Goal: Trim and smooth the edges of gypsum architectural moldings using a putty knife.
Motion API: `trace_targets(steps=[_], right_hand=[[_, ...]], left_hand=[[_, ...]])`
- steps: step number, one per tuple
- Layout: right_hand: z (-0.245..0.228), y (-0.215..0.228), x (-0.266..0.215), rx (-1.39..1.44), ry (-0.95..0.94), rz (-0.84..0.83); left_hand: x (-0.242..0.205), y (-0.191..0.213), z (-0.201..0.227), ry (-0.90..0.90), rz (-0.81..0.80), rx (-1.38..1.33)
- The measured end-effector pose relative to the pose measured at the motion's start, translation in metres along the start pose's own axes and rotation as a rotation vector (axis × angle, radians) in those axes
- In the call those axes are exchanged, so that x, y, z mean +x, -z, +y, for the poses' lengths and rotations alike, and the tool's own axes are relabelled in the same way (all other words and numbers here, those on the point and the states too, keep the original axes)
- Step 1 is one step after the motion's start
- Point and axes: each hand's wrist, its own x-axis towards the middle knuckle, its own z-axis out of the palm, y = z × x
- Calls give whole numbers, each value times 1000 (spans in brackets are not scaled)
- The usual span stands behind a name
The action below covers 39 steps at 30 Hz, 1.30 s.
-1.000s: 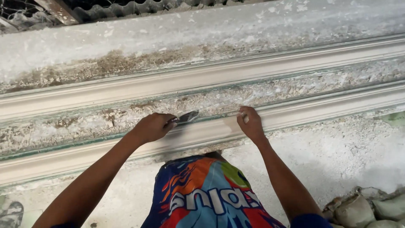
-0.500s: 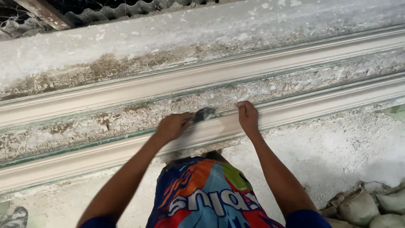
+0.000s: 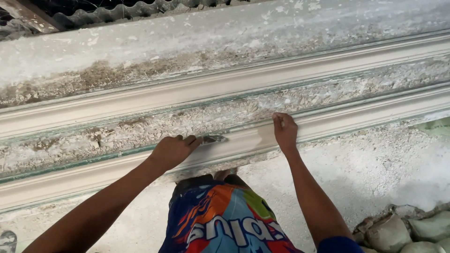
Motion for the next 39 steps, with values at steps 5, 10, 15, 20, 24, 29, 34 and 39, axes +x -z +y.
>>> trace_targets(steps=[5, 10, 15, 20, 24, 29, 34, 39], right_hand=[[-15, 11, -6, 20, 147, 40], [6, 56, -68, -4, -415, 21], [38, 50, -156, 92, -718, -373], [20, 9, -147, 400, -1029, -403], [82, 11, -174, 128, -932, -369], [25, 51, -159, -255, -875, -745], [-54, 76, -88, -133, -695, -1104], [-51, 66, -28, -139, -401, -885]], left_hand=[[42, -6, 26, -79, 53, 80], [63, 6, 29, -49, 108, -6], [73, 18, 31, -45, 96, -97], [70, 60, 33, -28, 75, -179], [84, 53, 34, -35, 65, -215], [73, 57, 30, -20, 44, -260], [62, 51, 28, -39, 99, -180], [76, 47, 32, 26, 103, -123]])
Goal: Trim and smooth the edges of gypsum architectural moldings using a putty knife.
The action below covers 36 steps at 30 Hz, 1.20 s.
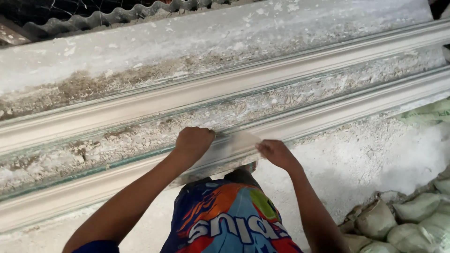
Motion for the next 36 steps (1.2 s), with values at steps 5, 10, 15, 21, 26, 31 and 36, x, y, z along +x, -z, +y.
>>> trace_targets(steps=[5, 10, 15, 21, 26, 31, 36], right_hand=[[6, -2, 59, -340, 626, 469], [30, -29, 87, -632, 839, 585], [21, -21, 81, -597, 880, 623], [24, -24, 84, -575, 881, 670], [18, -23, 88, -540, 894, 687], [13, -24, 76, -576, 868, 686], [11, -22, 79, -583, 889, 668]], left_hand=[[17, -23, -2, 99, -97, 70], [11, 0, 12, 172, -231, 54], [-43, -14, -7, 176, -283, 68], [-22, -14, -3, 81, -291, 169], [-34, -25, -22, 7, -235, 226], [-14, -55, -16, -98, -66, 269], [-27, -41, -29, -120, -57, 273]])
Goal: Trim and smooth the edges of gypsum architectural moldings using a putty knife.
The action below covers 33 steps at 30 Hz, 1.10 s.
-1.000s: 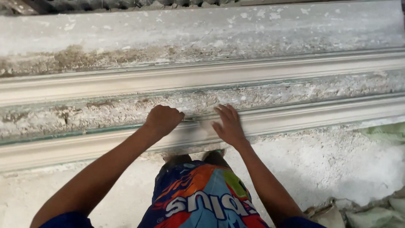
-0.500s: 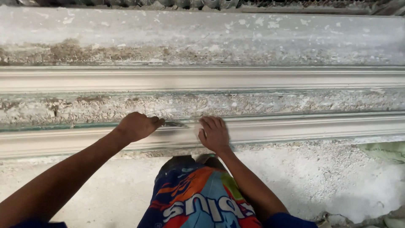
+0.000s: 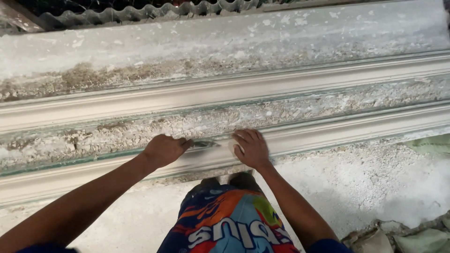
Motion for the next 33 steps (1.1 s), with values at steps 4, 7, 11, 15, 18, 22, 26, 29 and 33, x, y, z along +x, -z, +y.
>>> trace_targets(steps=[4, 7, 11, 15, 18, 22, 26, 29, 33], right_hand=[[-6, 12, 2, 34, -36, -155], [-9, 18, 4, 67, -84, -240], [-10, 27, 8, 104, -113, -296], [-12, 27, 11, 112, -141, -392], [-13, 31, 14, 83, -157, -478], [-13, 31, 17, 120, -197, -496], [-12, 34, 20, 121, -202, -479], [-15, 35, 20, 111, -217, -524], [-15, 35, 18, 131, -238, -546]], left_hand=[[13, -3, 10, -14, -27, -12], [9, -1, 11, -12, -1, -35], [-15, 7, 0, 30, -36, 2], [16, -3, 11, -3, -6, -64], [16, -5, 8, -28, -67, -38], [-4, 12, 1, -24, -132, -26], [34, 11, 12, -86, -77, -61], [13, 23, 8, -68, -17, -60], [25, 12, 11, -74, -82, -86]])
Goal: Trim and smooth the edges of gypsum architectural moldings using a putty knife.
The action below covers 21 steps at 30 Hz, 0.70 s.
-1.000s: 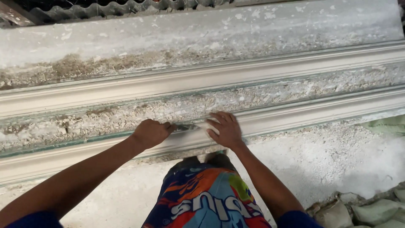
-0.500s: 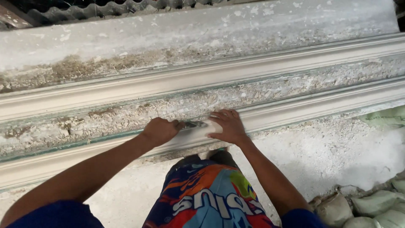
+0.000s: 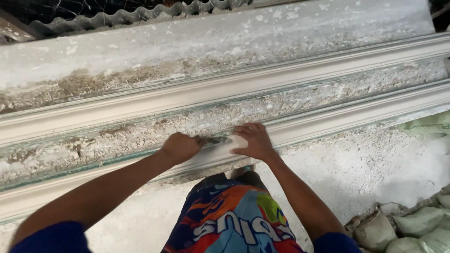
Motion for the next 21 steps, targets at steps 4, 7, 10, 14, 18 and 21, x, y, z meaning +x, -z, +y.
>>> trace_targets(steps=[4, 7, 10, 14, 18, 21], right_hand=[[2, -6, -1, -13, 17, 14], [6, -4, 0, 4, 31, 21], [10, -1, 5, 26, 31, 14], [15, -5, -2, 183, 0, -19], [23, 2, 6, 168, 27, -51], [22, 0, 0, 220, 32, -61]], left_hand=[[15, 11, 10, -28, 56, 27], [-7, 9, -1, 3, -33, 14], [12, 20, 5, 0, 30, -71], [27, 3, 17, -14, 93, -35], [15, 5, 4, 24, 24, 4], [35, 4, 14, 7, 34, -24]])
